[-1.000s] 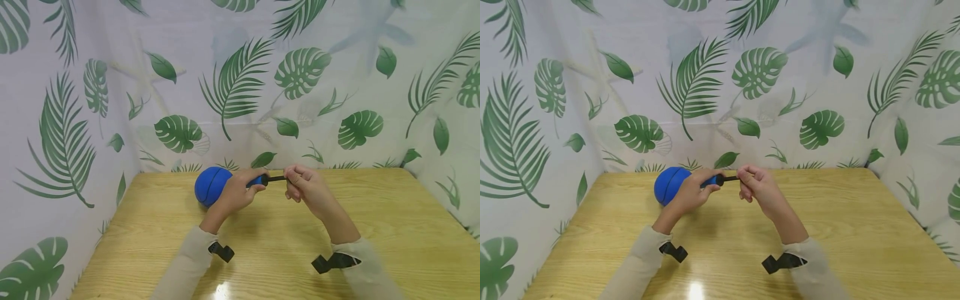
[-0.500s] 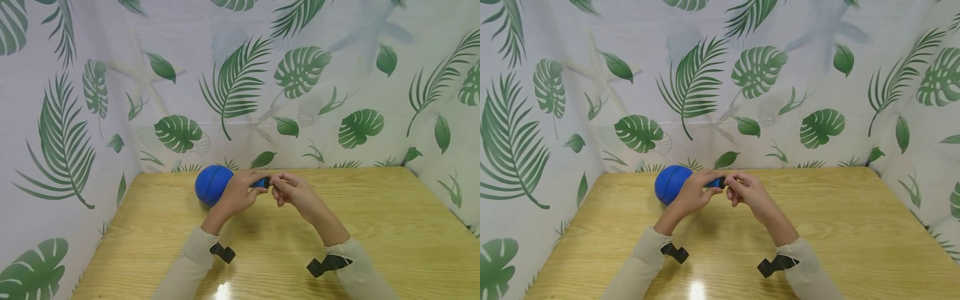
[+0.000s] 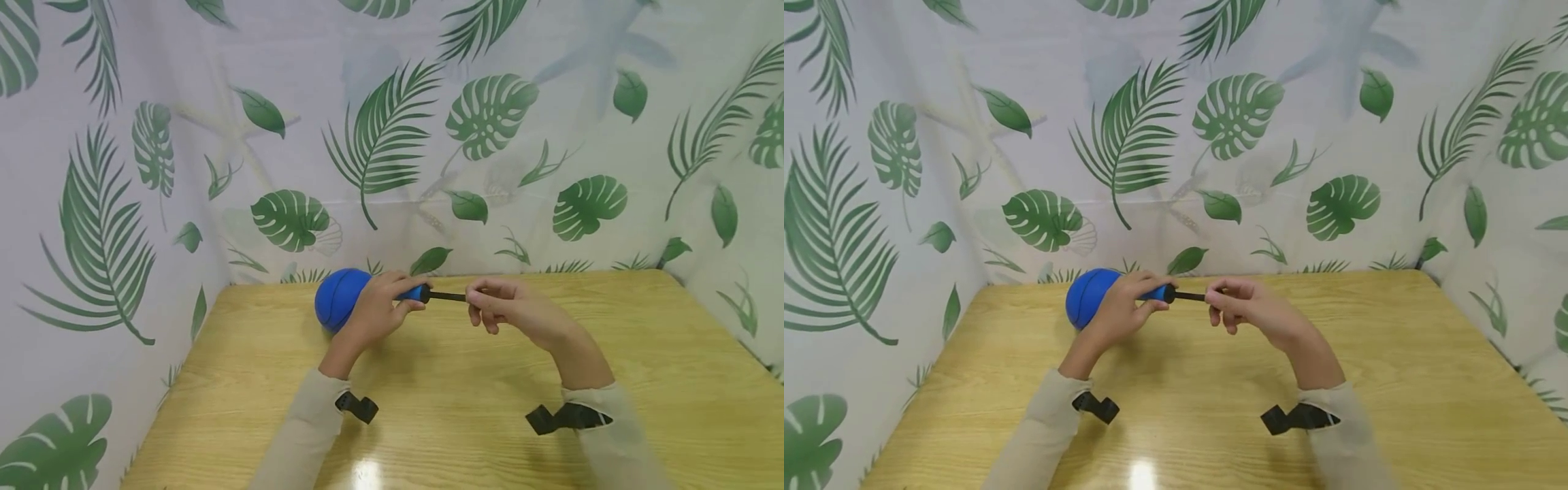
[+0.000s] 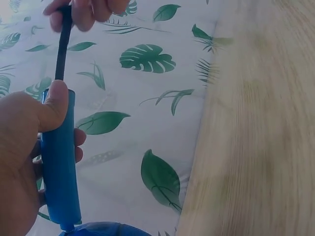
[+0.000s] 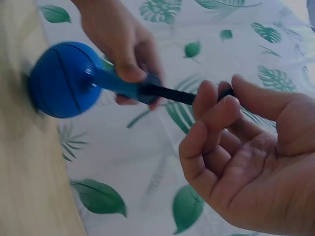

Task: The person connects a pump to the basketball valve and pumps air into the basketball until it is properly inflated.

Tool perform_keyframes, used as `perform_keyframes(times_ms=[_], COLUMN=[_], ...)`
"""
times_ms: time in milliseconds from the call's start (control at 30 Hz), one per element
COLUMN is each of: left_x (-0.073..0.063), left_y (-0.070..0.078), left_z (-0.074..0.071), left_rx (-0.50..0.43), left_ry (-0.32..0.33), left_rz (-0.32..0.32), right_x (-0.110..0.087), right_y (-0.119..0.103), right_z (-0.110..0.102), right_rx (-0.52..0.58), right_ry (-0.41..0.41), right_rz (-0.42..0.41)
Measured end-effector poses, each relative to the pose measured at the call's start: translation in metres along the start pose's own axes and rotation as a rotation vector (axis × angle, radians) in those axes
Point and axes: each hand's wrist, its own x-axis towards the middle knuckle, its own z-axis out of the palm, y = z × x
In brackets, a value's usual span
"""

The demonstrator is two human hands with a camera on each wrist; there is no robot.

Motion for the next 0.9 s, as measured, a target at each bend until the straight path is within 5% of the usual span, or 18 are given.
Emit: perform_keyframes(times_ms=[233, 633, 900], left_x=[0.005, 0.004, -0.001], left_y=[0.000, 0.017, 0.023], left_z=[-0.003, 0.015, 0.017], left_rx=[0.003, 0.027, 0.045], left_ry=[0.006, -0.023, -0.098], left_rz=[-0.017, 0.019, 0.011], right_x=[-0.012, 0.012, 0.017], right_y=[-0.013, 0.005, 0.012], right_z=[-0.018, 0.016, 0.031], right_rx=[-0.074, -0.074, -0.075], right_ry=[-0.003, 0.098, 0.089], right_rz=[-0.114, -0.012, 0.032])
